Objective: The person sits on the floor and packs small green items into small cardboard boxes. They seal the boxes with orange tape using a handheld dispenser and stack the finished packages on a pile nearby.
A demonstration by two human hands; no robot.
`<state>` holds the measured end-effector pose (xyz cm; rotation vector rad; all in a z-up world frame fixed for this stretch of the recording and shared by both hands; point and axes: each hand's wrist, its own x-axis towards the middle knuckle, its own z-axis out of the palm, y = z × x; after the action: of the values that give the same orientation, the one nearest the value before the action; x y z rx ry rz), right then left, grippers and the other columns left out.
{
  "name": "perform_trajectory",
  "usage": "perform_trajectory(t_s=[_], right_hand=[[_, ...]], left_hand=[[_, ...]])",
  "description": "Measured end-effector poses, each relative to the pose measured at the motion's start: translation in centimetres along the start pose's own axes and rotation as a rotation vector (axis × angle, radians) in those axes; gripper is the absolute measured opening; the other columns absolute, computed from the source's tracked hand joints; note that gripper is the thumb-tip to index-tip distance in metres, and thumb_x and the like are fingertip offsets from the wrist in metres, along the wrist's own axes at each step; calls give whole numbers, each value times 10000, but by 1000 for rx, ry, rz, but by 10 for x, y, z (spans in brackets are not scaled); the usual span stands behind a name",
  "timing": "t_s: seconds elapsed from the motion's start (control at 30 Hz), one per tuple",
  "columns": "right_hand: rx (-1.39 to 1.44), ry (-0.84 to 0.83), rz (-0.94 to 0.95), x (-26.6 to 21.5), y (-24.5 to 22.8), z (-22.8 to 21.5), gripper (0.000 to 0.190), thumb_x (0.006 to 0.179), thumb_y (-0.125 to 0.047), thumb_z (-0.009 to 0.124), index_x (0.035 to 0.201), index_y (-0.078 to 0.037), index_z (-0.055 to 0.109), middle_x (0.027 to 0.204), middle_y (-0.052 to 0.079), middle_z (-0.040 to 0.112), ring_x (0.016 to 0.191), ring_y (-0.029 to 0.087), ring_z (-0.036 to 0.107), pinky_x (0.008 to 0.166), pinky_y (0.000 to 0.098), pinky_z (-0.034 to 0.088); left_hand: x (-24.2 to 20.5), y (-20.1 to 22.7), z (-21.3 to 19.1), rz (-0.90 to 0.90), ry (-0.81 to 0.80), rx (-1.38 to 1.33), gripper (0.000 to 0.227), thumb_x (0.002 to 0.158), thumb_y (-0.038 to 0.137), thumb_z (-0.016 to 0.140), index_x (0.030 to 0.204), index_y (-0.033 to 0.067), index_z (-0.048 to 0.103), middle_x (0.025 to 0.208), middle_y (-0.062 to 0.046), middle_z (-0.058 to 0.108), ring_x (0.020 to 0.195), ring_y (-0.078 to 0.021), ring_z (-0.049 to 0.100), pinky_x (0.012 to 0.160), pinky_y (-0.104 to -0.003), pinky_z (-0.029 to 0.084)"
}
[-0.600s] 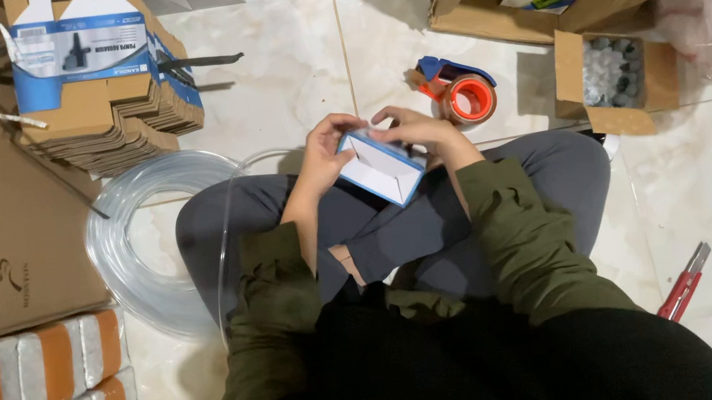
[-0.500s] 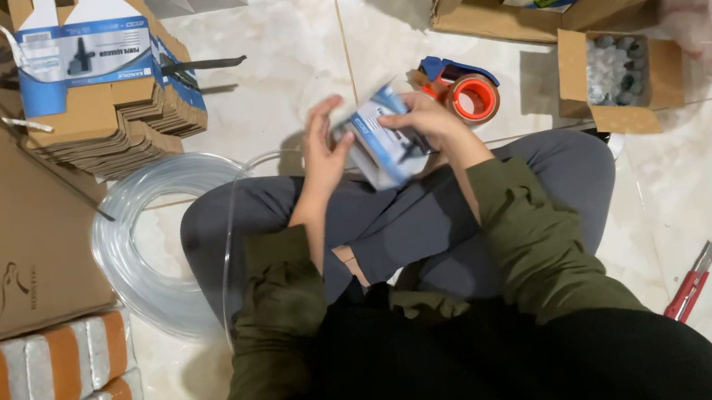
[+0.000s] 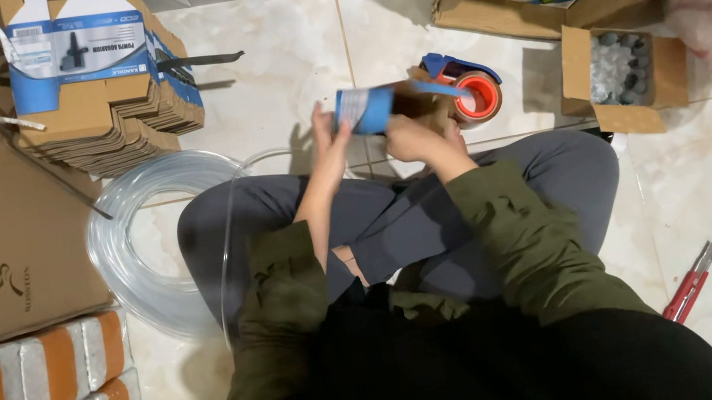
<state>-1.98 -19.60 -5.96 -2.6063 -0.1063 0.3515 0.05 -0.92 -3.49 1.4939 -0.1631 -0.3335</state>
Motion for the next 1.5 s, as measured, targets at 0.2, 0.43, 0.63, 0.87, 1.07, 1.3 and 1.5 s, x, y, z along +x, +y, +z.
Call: perform_trajectory(t_s=[0.2,0.43,0.63,0.87,1.07,1.3,1.5], right_hand=[[-462,183,66,0,-39,-15,158,747,-15,601,847,-71,711,682,133,681,657,294,694,604,398,532],[-407,497,-219,-18,-92,-17,163,869,-156,557,1014,-87,583,855,89,555,848,279,578,718,390,434],[361,109,-152,-42,-115,-20,195,973,-238,449,1061,-70,497,942,241,628,893,472,598,766,534,473],[1736,91,-350,-85,-121,-117,95,939,-208,489,891,-131,515,726,10,459,583,70,343,517,193,295],[1300,658,-450,-81,-66,-129,242,1008,-205,430,1222,-91,432,800,49,493,758,145,542,744,267,446],[1066,89,-642,-82,-96,-77,392,1003,-335,391,1162,-24,568,623,7,506,622,83,482,626,254,437],[1625,144,-651,-114,-135,-90,395,934,-328,477,981,62,522,567,104,423,605,307,602,570,297,427]], left_hand=[[9,45,-43,-347,101,1577,684,860,365,613,1444,139,338,1471,-165,348,1413,-362,26,1017,-685,-99],[12,3,-62,-460,-1,1465,386,853,439,590,1062,127,682,1052,-101,684,1052,-323,579,1012,-585,114],[-47,111,-70,195,42,1111,180,910,369,562,788,272,651,748,66,567,796,-188,593,810,-398,287],[-87,123,-35,245,130,1017,233,974,298,355,920,239,574,860,6,542,877,-207,575,826,-373,315],[-132,140,36,385,-82,871,120,878,226,545,908,180,652,829,-31,706,793,-279,673,712,-364,469],[-112,162,-18,831,454,1002,96,890,349,594,827,314,657,766,179,633,672,-77,589,667,-244,372],[-104,62,15,901,463,1061,128,838,49,609,963,49,639,757,-128,610,627,-305,573,591,-382,430]])
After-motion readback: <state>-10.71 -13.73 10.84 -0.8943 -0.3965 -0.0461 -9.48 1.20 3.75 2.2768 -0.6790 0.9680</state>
